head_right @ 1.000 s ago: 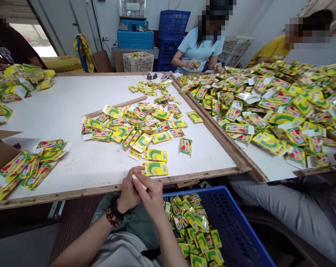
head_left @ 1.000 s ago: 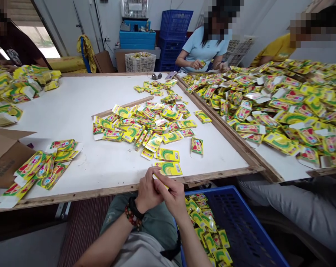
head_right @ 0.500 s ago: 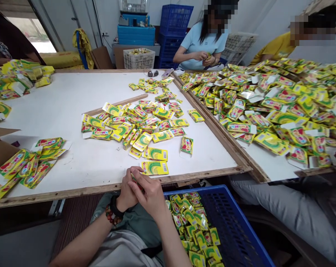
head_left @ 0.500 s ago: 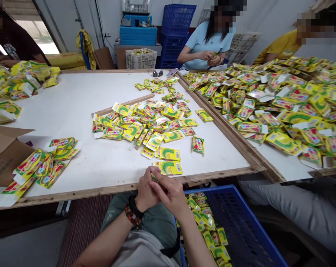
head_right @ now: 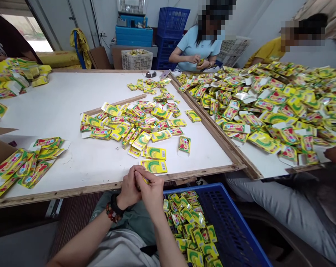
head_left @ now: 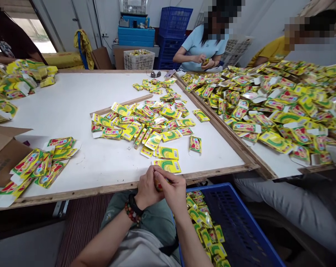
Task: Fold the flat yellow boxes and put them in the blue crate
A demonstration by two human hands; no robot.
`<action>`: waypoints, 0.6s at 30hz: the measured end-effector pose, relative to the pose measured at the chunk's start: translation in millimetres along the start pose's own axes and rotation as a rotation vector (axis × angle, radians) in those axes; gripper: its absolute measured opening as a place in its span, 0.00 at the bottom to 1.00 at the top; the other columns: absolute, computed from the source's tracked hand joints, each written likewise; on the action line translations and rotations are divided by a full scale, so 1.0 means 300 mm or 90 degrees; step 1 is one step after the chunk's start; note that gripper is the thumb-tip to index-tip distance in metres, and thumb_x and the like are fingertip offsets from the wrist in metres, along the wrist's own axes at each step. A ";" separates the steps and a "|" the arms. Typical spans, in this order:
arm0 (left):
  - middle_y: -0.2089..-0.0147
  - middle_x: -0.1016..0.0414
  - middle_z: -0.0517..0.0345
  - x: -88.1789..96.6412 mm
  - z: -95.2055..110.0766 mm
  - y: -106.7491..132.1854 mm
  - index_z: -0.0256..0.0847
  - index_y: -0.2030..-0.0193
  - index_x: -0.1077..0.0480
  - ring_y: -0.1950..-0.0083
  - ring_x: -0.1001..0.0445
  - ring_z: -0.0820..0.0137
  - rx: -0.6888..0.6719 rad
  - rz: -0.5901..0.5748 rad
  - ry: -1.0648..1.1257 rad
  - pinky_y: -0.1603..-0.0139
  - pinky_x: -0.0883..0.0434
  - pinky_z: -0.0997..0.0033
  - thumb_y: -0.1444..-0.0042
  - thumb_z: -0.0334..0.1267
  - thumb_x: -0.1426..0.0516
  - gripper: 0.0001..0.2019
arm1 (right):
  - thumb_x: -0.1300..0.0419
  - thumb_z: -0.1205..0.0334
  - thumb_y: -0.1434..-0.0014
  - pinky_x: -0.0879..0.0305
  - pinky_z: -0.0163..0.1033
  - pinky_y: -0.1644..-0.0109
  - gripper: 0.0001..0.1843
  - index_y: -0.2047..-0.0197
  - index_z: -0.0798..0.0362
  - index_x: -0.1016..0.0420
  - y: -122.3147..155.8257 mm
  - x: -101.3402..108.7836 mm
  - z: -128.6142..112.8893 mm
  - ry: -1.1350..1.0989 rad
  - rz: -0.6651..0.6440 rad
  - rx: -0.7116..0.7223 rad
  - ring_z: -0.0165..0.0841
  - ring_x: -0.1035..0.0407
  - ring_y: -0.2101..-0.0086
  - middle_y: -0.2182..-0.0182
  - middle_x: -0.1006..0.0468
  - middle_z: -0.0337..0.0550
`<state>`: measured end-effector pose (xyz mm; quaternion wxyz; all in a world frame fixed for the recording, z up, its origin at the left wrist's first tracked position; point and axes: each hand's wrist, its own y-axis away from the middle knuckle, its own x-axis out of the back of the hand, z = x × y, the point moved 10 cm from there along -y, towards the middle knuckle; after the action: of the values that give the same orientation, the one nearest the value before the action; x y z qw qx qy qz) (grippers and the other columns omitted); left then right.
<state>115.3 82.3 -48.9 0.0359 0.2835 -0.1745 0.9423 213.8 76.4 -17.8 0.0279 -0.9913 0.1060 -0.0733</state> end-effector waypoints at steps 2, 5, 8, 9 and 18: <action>0.52 0.29 0.50 0.009 0.012 -0.004 0.43 0.48 0.44 0.53 0.25 0.59 -0.010 0.007 0.037 0.57 0.26 0.60 0.56 0.37 0.39 0.28 | 0.37 0.62 0.47 0.26 0.48 0.52 0.10 0.61 0.49 0.17 -0.004 -0.013 -0.003 -0.020 -0.005 0.008 0.41 0.21 0.62 0.63 0.16 0.43; 0.51 0.30 0.51 0.024 0.020 -0.008 0.43 0.48 0.43 0.51 0.26 0.61 -0.016 0.022 0.077 0.55 0.26 0.61 0.54 0.35 0.41 0.26 | 0.39 0.64 0.45 0.28 0.49 0.49 0.12 0.58 0.46 0.18 -0.001 -0.052 -0.044 0.024 -0.065 0.093 0.42 0.22 0.57 0.58 0.17 0.44; 0.49 0.31 0.49 0.030 0.034 -0.014 0.43 0.45 0.43 0.48 0.28 0.60 -0.022 -0.006 0.109 0.51 0.27 0.58 0.54 0.35 0.40 0.28 | 0.41 0.64 0.42 0.29 0.48 0.47 0.14 0.53 0.45 0.20 0.029 -0.040 -0.078 0.119 -0.110 0.184 0.42 0.25 0.53 0.53 0.20 0.44; 0.46 0.33 0.48 0.029 0.043 -0.015 0.43 0.43 0.44 0.46 0.29 0.58 -0.029 -0.030 0.120 0.49 0.27 0.57 0.56 0.37 0.38 0.32 | 0.42 0.63 0.41 0.28 0.48 0.48 0.15 0.52 0.45 0.20 0.042 -0.006 -0.077 0.159 -0.106 0.195 0.42 0.25 0.53 0.53 0.20 0.44; 0.38 0.38 0.45 0.087 -0.155 -0.010 0.43 0.41 0.43 0.46 0.30 0.63 0.222 0.003 0.210 0.46 0.29 0.55 0.41 0.36 0.49 0.20 | 0.41 0.47 0.43 0.33 0.59 0.49 0.25 0.47 0.51 0.24 0.023 0.286 0.094 0.628 -0.002 0.100 0.55 0.33 0.46 0.48 0.25 0.59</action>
<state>69.5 100.5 -69.9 0.0122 0.1273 -0.0018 0.9918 299.7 52.4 -34.2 0.0486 -0.8336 0.0994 -0.5412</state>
